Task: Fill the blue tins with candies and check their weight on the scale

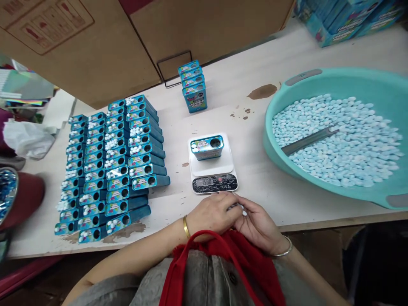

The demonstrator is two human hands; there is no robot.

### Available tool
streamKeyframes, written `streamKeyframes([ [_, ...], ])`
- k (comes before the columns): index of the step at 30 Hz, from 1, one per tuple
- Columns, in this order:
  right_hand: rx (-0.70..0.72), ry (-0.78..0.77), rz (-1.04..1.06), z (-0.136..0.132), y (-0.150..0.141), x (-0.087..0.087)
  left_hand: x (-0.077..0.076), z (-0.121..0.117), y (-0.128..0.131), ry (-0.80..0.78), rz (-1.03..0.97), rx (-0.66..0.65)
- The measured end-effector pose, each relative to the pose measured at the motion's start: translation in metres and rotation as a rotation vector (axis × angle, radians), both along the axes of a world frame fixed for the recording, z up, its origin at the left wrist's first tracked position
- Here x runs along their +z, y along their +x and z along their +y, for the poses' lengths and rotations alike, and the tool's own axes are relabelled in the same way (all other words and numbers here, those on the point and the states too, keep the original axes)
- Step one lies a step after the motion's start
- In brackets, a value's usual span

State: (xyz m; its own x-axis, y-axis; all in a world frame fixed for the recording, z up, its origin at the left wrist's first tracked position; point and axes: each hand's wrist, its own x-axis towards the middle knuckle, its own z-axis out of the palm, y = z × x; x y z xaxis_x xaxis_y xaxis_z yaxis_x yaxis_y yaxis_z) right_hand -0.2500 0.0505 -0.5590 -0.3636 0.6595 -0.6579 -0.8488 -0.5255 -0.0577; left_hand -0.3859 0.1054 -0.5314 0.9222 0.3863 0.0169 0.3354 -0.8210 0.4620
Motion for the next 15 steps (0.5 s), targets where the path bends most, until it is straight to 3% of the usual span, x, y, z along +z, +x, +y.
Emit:
streamKeyframes([
  [2,-0.016,-0.002,-0.003,0.005,0.0,0.003,0.012,0.013,-0.008,-0.016,-0.096,0.029],
  [7,0.021,0.011,-0.026,0.024,-0.001,0.017,0.043,0.067,-0.039,0.083,-0.275,0.373],
  [9,0.056,0.055,-0.04,0.031,-0.002,0.02,0.051,0.09,-0.046,0.115,-0.216,0.367],
  [15,0.104,0.152,-0.04,0.046,-0.011,0.019,0.059,0.136,-0.046,0.029,0.076,0.163],
])
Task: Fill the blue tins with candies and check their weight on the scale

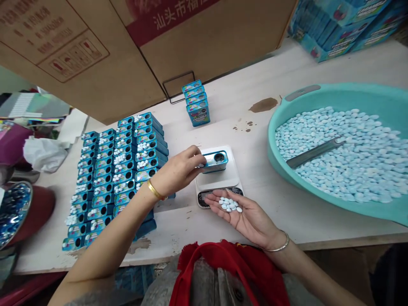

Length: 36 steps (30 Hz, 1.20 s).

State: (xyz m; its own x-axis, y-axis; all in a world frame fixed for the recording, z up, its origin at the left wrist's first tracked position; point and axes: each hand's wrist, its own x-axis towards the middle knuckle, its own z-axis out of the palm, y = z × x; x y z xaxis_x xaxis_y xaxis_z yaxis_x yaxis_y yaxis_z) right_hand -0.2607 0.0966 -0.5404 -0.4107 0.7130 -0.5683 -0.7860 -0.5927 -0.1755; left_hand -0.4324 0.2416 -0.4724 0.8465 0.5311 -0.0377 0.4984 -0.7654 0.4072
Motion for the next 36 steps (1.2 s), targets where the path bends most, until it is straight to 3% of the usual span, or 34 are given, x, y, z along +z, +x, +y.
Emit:
streamKeyframes([
  [4,-0.006,0.023,0.014,0.009,-0.002,0.0,0.008,0.006,0.005,-0.065,-0.076,-0.016],
  [11,-0.177,0.049,0.071,0.017,0.004,0.004,0.02,-0.033,0.028,-0.099,-0.246,-0.127],
  [16,-0.259,-0.072,-0.049,0.01,0.025,0.006,0.006,-0.022,0.014,0.038,-0.427,0.247],
  [19,-0.337,-0.122,-0.112,0.003,0.036,0.003,-0.009,-0.011,0.001,0.018,-0.436,0.347],
  [23,-0.378,-0.152,-0.139,-0.002,0.041,-0.003,-0.026,-0.007,-0.003,-0.031,-0.362,0.297],
  [31,-0.307,-0.112,-0.116,0.007,0.025,0.002,-0.051,-0.001,0.009,-0.084,-0.295,0.236],
  [33,-0.296,-0.092,-0.099,0.011,0.021,0.003,-0.048,-0.003,0.013,-0.008,-0.273,0.205],
  [36,-0.347,-0.064,-0.048,0.019,0.015,0.004,-0.032,-0.014,0.021,0.307,-0.185,0.067],
])
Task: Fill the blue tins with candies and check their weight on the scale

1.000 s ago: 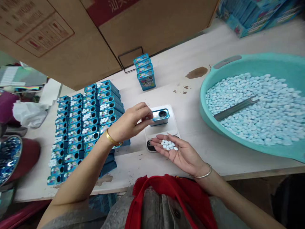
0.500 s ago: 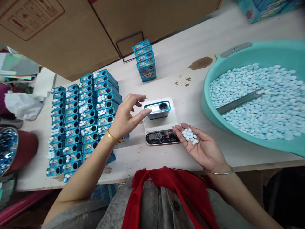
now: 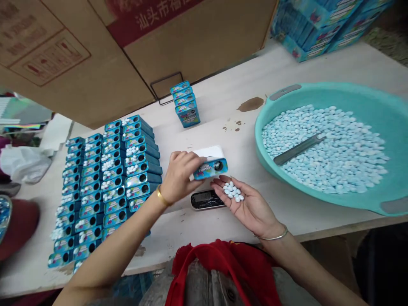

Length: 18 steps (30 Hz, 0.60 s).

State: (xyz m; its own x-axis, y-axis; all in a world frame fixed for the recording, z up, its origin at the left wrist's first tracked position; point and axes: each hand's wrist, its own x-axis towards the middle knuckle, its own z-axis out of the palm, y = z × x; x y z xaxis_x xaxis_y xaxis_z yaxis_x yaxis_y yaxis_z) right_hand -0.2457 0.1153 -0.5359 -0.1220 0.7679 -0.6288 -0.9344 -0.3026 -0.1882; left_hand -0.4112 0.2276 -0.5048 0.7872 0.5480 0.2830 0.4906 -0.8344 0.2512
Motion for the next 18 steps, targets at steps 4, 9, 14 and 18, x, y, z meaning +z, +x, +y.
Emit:
streamKeyframes([
  [4,-0.117,0.041,0.061,0.013,-0.006,0.004,0.019,-0.017,0.007,0.439,0.081,-0.068],
  [9,-0.124,0.044,0.103,0.022,-0.011,0.009,0.016,-0.022,0.002,0.566,0.033,-0.047],
  [14,-0.112,0.02,0.13,0.024,-0.015,0.014,0.007,-0.021,-0.005,0.567,0.021,-0.011],
  [18,-0.125,0.065,0.123,0.025,-0.016,0.016,0.001,-0.019,-0.006,0.457,-0.019,0.027],
])
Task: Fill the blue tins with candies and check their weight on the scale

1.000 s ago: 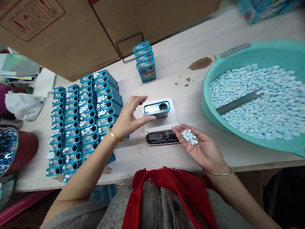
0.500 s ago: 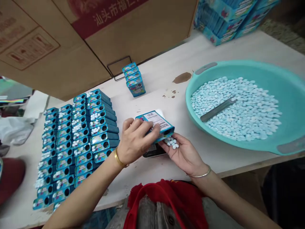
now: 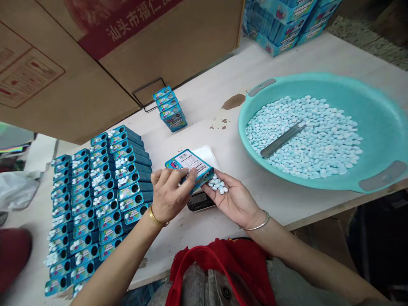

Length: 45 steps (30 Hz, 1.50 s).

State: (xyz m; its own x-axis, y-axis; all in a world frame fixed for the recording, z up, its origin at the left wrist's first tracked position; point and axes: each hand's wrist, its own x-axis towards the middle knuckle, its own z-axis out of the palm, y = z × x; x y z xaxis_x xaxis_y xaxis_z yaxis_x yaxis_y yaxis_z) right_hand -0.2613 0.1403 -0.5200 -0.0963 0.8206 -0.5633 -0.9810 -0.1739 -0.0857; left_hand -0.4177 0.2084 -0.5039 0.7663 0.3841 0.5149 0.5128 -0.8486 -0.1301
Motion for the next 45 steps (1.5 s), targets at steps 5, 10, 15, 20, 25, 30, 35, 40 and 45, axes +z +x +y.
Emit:
streamKeyframes([
  [5,-0.018,-0.051,-0.109,-0.007,0.007,-0.008,-0.009,0.005,0.004,-0.351,-0.106,0.121],
  [10,0.0,-0.087,-0.183,-0.02,0.022,-0.015,-0.017,0.011,0.01,-0.694,-0.202,0.177],
  [15,0.031,-0.132,-0.184,-0.033,0.03,-0.02,-0.027,0.016,0.008,-0.767,-0.237,0.176],
  [20,0.082,-0.137,-0.161,-0.044,0.026,-0.023,-0.015,0.006,0.005,-0.601,-0.264,0.183],
  [25,0.136,-0.139,-0.091,-0.058,0.019,-0.028,-0.007,-0.047,0.02,-0.524,-0.054,-0.111],
  [30,0.204,-0.234,-0.073,-0.075,0.02,-0.036,-0.038,-0.094,0.043,-0.585,0.189,-0.206],
  [35,0.256,-0.288,-0.071,-0.086,0.025,-0.039,-0.051,-0.104,0.048,-0.616,0.163,-0.271],
  [40,0.185,-0.211,-0.058,-0.087,0.021,-0.038,-0.043,-0.103,0.044,-0.733,0.142,-0.174],
  [45,0.178,-0.17,-0.077,-0.087,0.018,-0.041,-0.04,-0.105,0.04,-0.853,0.081,-0.122],
])
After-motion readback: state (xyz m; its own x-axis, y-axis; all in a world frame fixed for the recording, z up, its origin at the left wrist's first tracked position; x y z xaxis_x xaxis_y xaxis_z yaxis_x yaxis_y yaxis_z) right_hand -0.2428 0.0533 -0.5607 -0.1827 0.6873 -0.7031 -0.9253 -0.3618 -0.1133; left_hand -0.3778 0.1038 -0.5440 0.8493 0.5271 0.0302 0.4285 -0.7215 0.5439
